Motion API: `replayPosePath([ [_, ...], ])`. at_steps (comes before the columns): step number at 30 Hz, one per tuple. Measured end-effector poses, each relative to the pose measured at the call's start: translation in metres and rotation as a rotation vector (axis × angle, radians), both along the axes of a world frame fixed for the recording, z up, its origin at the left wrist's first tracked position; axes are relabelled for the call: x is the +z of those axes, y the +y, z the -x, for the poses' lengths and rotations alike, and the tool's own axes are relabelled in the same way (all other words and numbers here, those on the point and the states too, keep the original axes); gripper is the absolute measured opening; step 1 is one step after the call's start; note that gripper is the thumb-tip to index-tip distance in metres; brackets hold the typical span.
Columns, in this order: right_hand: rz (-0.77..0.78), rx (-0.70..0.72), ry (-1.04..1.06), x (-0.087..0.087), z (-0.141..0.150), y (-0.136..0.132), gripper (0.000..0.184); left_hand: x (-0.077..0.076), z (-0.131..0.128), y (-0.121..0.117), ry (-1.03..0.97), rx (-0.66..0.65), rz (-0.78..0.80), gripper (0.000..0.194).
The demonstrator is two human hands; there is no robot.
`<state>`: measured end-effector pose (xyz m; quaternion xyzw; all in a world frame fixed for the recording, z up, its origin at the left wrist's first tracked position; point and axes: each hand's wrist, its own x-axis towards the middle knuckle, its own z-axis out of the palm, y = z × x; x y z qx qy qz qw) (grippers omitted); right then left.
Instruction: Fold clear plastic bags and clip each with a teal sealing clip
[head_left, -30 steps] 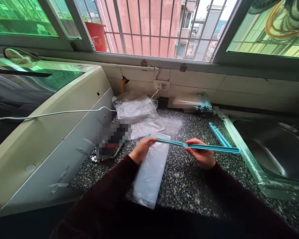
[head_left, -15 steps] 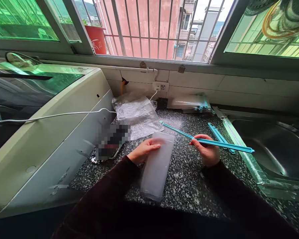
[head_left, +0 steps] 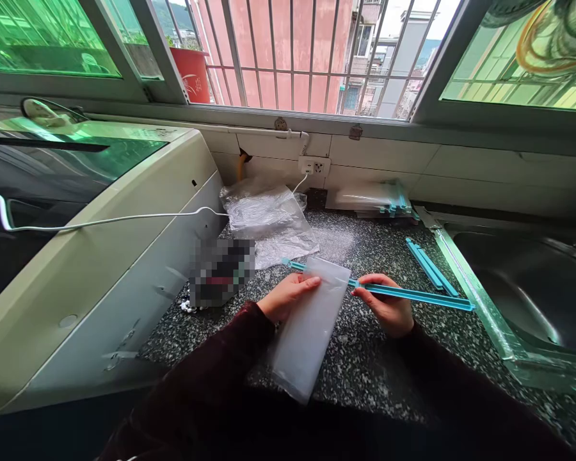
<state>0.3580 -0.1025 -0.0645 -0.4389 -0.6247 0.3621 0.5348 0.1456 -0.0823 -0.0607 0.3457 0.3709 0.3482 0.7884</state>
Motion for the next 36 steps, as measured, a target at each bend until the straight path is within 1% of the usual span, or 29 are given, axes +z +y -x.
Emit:
replayPosePath([
  [7,-0.041,0.025,-0.130,-0.001,0.001,-0.001,0.020,0.002,-0.002,0.001,-0.040,0.054,0.081,0.034],
  [13,-0.090,0.014,-0.228,0.000,-0.001,-0.001,0.019,0.002,-0.003,0.001,-0.026,0.085,0.061,0.027],
  [16,-0.074,-0.008,-0.191,0.000,-0.002,-0.001,0.021,0.002,-0.003,0.001,-0.014,0.099,0.078,0.026],
  [20,-0.057,0.009,-0.093,-0.002,-0.002,-0.002,0.024,-0.001,-0.003,0.001,-0.002,0.131,0.109,0.026],
  [24,-0.061,0.003,-0.039,-0.003,-0.001,-0.003,0.024,-0.001,-0.003,0.001,0.003,0.144,0.115,0.027],
  [29,-0.137,0.002,-0.013,-0.003,0.000,-0.003,0.018,0.005,-0.004,-0.001,0.022,0.161,0.071,0.029],
  [33,-0.232,-0.001,-0.045,0.001,0.000,-0.004,0.010,0.010,-0.005,-0.003,0.035,0.164,0.010,0.030],
  [36,-0.295,-0.007,-0.081,0.002,0.000,-0.003,0.009,0.010,-0.005,-0.004,0.063,0.172,-0.005,0.031],
])
